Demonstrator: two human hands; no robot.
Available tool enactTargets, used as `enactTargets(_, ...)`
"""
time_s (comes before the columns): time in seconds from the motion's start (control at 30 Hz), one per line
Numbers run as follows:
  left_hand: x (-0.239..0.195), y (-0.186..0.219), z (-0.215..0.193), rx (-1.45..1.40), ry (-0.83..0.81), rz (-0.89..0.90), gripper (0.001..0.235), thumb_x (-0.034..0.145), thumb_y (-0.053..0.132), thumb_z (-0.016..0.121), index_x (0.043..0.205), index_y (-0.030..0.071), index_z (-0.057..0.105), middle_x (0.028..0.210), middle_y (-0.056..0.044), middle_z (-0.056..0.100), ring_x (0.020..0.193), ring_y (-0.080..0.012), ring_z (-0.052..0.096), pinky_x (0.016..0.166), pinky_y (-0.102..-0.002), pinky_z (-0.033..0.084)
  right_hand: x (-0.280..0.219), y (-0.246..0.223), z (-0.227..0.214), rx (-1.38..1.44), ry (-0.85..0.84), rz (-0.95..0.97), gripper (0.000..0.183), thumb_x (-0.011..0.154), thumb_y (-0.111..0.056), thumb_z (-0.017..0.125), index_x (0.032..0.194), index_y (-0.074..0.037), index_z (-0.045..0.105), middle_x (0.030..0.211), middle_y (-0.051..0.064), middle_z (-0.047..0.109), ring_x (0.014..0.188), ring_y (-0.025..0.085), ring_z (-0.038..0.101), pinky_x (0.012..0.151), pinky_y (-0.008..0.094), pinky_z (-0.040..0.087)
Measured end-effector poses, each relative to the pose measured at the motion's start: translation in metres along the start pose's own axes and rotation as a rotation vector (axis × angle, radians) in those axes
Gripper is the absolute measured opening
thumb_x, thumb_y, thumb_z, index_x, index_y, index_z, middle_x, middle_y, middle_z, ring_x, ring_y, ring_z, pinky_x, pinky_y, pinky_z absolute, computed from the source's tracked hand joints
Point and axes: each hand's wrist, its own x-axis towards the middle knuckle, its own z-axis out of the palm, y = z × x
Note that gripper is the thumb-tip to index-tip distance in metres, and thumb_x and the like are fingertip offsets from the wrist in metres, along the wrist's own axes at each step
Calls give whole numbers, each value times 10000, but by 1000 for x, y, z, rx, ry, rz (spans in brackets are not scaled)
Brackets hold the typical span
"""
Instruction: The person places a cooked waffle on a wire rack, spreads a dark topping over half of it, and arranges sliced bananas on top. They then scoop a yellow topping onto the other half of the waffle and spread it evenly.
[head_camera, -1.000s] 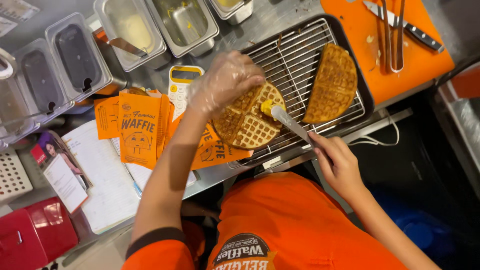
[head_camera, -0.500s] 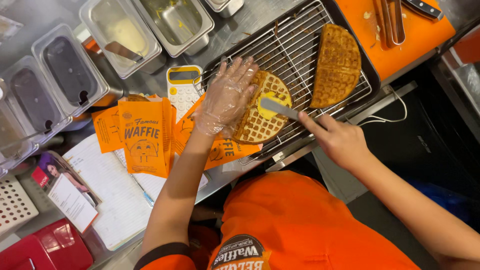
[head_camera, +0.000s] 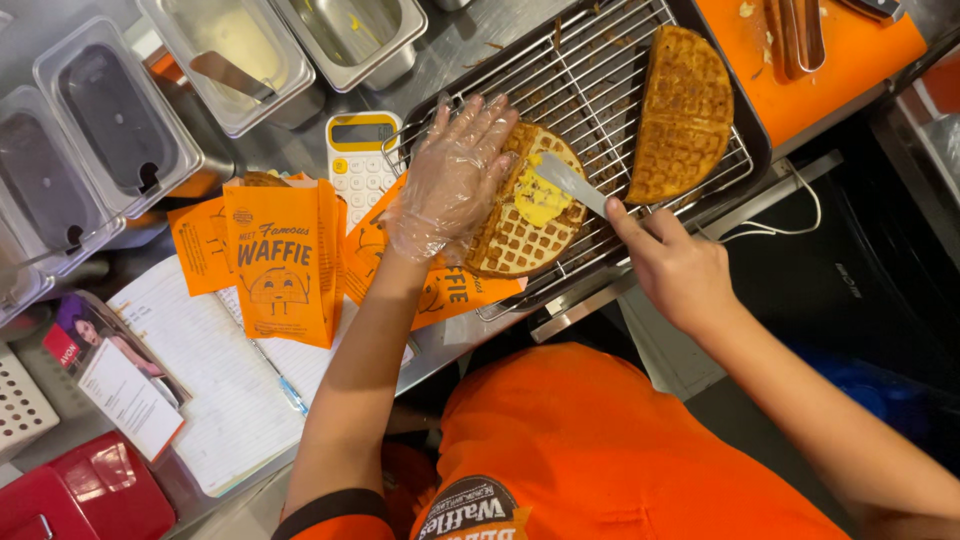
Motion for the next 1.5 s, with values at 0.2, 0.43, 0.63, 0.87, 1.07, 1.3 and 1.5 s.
enactTargets(0.2,3,-1,-1,-2,11,1,486,1068,295,524,1514,104,503,1588,-105,456,1480,-334,388,1245,-523,199,-39,-16,-10,199,-58,84,617,888,-70,677,1481,-221,596,881,37,582,647,263,621,551,374,519)
enactTargets(0.43,1,0,1,-20,6,-12,487,1073,301,529,1522,113,503,1598,-88,454,1493,-318,382,1255,-514,200,-44,-3,-37,-26,-140,17,603,883,-108,720,1459,-235,594,883,28,607,564,232,606,450,362,489)
enactTargets(0.63,0,1,1,-34,28,-14,486,1055,298,542,1503,111,518,1587,-96,472,1486,-330,400,1257,-520,209,-22,-4,-20,-54,-68,-73,689,862,-86,700,1517,-242,557,857,18,553,533,210,564,444,342,468)
enactTargets(0.87,0,0,0,-19,15,-12,483,1069,306,511,1508,103,511,1585,-100,468,1486,-332,393,1257,-524,190,17,-6,5,-82,3,50,585,959,-112,687,1513,-254,563,857,51,545,559,247,581,488,381,486)
enactTargets(1.07,1,1,-5,-15,12,-28,491,1057,312,494,1509,119,509,1589,-93,461,1486,-318,380,1256,-514,183,-3,-27,-20,447,-58,73,543,906,-28,683,1411,-224,646,730,103,471,627,255,551,617,379,516)
enactTargets(1.3,2,0,-3,-36,-11,-41,480,1084,328,465,1518,128,494,1603,-77,441,1506,-308,360,1267,-505,162,2,-9,1,491,-36,105,517,942,23,647,1439,-117,621,800,140,532,687,280,547,662,394,482)
enactTargets(1.5,2,-1,-2,-36,-12,-37,497,1080,325,452,1533,123,484,1603,-83,440,1498,-314,357,1264,-506,160,-25,-12,-15,604,-150,137,533,907,21,639,1409,-160,633,731,127,526,629,266,558,642,375,509)
